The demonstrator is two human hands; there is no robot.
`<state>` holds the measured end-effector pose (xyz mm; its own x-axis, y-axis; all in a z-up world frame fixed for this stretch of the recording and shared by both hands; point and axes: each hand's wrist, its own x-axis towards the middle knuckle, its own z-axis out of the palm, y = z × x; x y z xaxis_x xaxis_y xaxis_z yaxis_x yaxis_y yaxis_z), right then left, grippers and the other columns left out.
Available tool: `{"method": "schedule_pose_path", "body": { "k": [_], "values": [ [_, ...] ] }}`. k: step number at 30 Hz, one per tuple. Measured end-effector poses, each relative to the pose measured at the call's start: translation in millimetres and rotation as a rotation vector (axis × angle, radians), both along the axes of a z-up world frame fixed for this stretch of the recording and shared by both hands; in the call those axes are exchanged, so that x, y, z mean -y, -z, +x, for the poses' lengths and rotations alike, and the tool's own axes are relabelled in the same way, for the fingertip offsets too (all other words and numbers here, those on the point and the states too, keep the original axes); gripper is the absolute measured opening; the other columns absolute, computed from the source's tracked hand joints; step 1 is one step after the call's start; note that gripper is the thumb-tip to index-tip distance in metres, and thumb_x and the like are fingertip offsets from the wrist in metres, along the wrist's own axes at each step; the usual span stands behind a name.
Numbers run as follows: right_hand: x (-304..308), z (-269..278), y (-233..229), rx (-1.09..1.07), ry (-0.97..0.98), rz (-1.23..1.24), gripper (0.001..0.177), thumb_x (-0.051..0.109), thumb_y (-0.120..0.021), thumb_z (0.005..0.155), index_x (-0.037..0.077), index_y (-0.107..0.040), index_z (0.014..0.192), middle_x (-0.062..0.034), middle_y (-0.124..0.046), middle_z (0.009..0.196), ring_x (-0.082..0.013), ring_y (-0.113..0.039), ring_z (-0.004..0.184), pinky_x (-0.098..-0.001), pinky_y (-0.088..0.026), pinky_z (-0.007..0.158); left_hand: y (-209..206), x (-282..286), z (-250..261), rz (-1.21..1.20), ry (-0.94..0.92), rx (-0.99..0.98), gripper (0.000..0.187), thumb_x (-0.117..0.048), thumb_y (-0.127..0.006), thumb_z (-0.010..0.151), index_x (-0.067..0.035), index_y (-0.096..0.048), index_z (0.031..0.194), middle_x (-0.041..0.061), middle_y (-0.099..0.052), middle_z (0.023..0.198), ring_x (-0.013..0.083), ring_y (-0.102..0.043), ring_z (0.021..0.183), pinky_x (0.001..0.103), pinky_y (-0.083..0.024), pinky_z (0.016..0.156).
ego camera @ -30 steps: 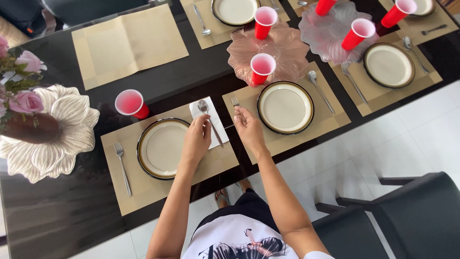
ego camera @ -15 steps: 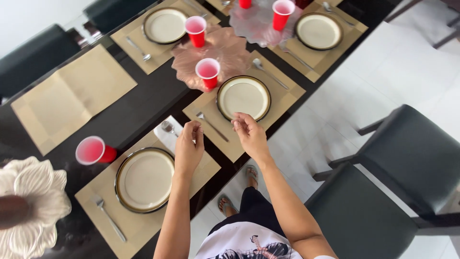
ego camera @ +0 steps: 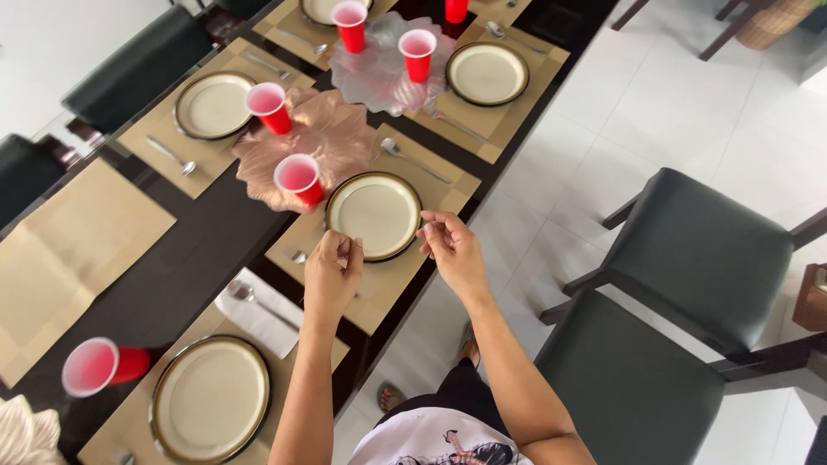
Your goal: Set the table by placing paper towels and cutlery.
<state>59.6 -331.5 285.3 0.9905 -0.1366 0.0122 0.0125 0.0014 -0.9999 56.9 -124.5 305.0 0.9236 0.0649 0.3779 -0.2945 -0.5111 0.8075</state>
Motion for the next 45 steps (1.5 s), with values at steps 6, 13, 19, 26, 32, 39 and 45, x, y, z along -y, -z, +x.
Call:
{"method": "schedule_pose_path", "body": {
  "k": [6,13,19,26,32,39,45],
  "values": [
    [77,40,-8,0.000,0.047,-0.026,0.024,0.017,-0.058,0.103,0.008,-0.067,0.123,-0.0013,-0.073,0.092,-0.0069,-0.065,0.070,-0.0235,-0.052,0.062,-8,77,48,-0.012,0.076,0.079,0.023,-0.006,-0.071,0.094,-0.002,-0.049,0.089,0.008,-0.061,0.076,0.0217,-0.065,0.071,0.034,-0.051,0.056],
    [175,74,-21,0.011,0.133,-0.056,0.023,0.016,-0.059,0.103,0.007,-0.067,0.123,-0.0014,-0.074,0.092,-0.0072,-0.065,0.070,-0.0238,-0.051,0.062,-19,181,95,-0.013,0.134,0.037,0.020,-0.005,-0.070,0.093,-0.002,-0.051,0.094,0.009,-0.066,0.083,0.0222,-0.068,0.078,0.033,-0.052,0.054],
    [255,83,-26,0.017,0.213,-0.063,0.024,0.016,-0.058,0.103,0.008,-0.066,0.124,-0.0016,-0.073,0.090,-0.0071,-0.064,0.071,-0.0239,-0.051,0.063,-11,262,129,-0.005,0.248,0.084,0.015,-0.004,-0.069,0.093,-0.004,-0.054,0.096,0.008,-0.069,0.088,0.0212,-0.071,0.083,0.031,-0.054,0.055],
    [330,75,-21,0.006,0.348,-0.048,0.024,0.018,-0.056,0.105,0.007,-0.067,0.123,-0.0022,-0.073,0.090,-0.0070,-0.064,0.071,-0.0236,-0.050,0.063,-8,346,151,0.001,0.398,0.115,0.014,-0.001,-0.068,0.092,-0.005,-0.059,0.102,0.007,-0.070,0.090,0.0216,-0.070,0.079,0.033,-0.053,0.060],
    [382,73,-21,-0.012,0.486,-0.031,0.025,0.016,-0.055,0.104,0.006,-0.066,0.124,-0.0027,-0.073,0.090,-0.0068,-0.064,0.071,-0.0232,-0.049,0.063,-16,416,177,0.065,0.541,0.070,0.012,-0.004,-0.069,0.093,-0.003,-0.059,0.100,0.007,-0.071,0.093,0.0222,-0.068,0.071,0.031,-0.049,0.047],
    [442,109,-24,-0.006,0.634,-0.005,0.024,0.016,-0.057,0.105,0.005,-0.067,0.123,-0.0026,-0.072,0.089,-0.0067,-0.064,0.070,-0.0226,-0.049,0.061,-13,496,235,0.044,0.674,0.074,0.013,-0.006,-0.071,0.093,-0.002,-0.059,0.096,0.007,-0.070,0.091,0.0235,-0.065,0.066,0.031,-0.047,0.046],
    [496,173,-39,0.030,0.702,-0.015,0.025,0.017,-0.057,0.104,0.006,-0.066,0.124,-0.0022,-0.072,0.090,-0.0066,-0.064,0.071,-0.0224,-0.048,0.060,-17,557,318,0.083,0.750,0.142,0.018,-0.013,-0.072,0.097,-0.003,-0.063,0.109,0.011,-0.072,0.108,0.0254,-0.068,0.071,0.033,-0.051,0.054]
  ]
}}
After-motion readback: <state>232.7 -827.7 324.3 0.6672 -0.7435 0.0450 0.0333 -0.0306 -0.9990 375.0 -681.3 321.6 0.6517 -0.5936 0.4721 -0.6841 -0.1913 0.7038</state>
